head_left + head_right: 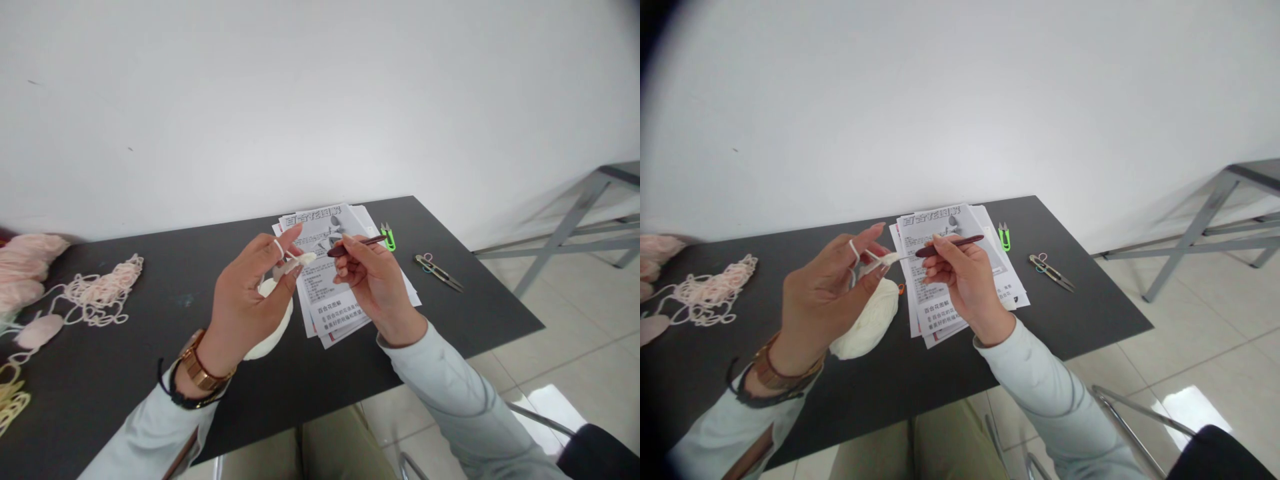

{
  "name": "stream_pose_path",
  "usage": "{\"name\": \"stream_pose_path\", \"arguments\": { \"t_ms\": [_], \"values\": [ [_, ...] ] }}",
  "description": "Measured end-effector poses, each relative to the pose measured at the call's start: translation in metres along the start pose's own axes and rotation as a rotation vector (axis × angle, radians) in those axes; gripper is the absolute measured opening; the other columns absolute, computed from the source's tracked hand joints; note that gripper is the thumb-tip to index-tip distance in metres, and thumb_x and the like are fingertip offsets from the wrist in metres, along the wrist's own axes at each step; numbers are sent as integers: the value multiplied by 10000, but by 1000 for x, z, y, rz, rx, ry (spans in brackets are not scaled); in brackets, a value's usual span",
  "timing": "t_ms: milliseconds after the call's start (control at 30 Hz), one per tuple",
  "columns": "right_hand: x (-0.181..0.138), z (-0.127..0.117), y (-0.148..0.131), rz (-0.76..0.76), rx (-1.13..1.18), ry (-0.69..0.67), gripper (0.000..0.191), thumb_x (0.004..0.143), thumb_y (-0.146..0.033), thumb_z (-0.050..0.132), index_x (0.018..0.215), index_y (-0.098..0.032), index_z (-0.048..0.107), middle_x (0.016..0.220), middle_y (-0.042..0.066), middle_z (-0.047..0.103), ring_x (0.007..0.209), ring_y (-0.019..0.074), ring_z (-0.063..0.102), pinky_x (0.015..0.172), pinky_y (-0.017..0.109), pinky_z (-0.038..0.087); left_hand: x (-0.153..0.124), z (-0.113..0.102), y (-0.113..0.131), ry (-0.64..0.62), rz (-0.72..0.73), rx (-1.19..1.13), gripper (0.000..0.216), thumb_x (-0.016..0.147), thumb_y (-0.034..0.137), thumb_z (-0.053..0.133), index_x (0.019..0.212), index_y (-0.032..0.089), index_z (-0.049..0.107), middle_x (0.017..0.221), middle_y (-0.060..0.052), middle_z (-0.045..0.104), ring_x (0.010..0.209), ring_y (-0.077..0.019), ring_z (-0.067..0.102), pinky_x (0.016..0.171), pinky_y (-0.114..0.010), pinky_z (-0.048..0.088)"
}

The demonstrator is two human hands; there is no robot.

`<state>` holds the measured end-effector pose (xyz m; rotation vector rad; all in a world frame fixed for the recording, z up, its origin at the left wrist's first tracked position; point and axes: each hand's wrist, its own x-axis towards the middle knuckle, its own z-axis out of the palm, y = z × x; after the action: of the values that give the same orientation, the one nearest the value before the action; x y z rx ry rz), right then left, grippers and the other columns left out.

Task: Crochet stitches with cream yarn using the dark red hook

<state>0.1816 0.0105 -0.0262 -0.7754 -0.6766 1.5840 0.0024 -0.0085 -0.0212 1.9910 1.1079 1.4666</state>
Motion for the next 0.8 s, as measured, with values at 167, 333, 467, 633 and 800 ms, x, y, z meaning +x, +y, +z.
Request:
{"name": "stream_pose_path", "arguments": {
  "t_ms": [167, 333, 467, 633, 800],
  "values": [
    [-1, 0, 0, 5, 5, -8, 248, 689, -347, 827, 731, -139, 698, 527, -36, 671, 405, 59, 580, 428, 149, 564, -4, 1, -2, 31, -100, -45, 550, 834, 162, 693, 1352, 324, 602, 925, -20, 698, 825, -159, 616, 809, -304, 499],
    [0, 0, 0, 5, 18, 5, 219, 701, -328, 820, 717, -149, 696, 531, -38, 678, 404, 59, 579, 425, 154, 566, 0, -1, 2, -7, 22, 33, 615, 817, 95, 678, 1381, 317, 571, 1073, -41, 690, 900, -158, 618, 853, -300, 493],
    [0, -1, 1, 17, 17, -8, 213, 704, -328, 818, 716, -148, 704, 516, -40, 670, 397, 55, 576, 426, 145, 557, -1, 0, 3, 25, 33, 55, 592, 813, 76, 672, 1349, 317, 604, 945, -13, 694, 854, -153, 646, 847, -296, 502],
    [-2, -1, 1, 23, 6, -57, 234, 694, -352, 828, 744, -151, 719, 542, -28, 689, 419, 63, 592, 439, 154, 565, 2, 1, 7, 104, -335, -223, 503, 738, 160, 790, 1217, 289, 710, 794, 15, 694, 766, -138, 639, 820, -293, 517],
    [-4, -2, 3, -92, 21, -127, 226, 719, -375, 820, 780, -181, 721, 577, -30, 709, 472, 67, 625, 474, 143, 567, 12, 0, 16, -1, -744, -770, 480, 615, 110, 852, 1077, 212, 773, 630, 35, 645, 630, -95, 613, 691, -237, 507]
  ]
}}
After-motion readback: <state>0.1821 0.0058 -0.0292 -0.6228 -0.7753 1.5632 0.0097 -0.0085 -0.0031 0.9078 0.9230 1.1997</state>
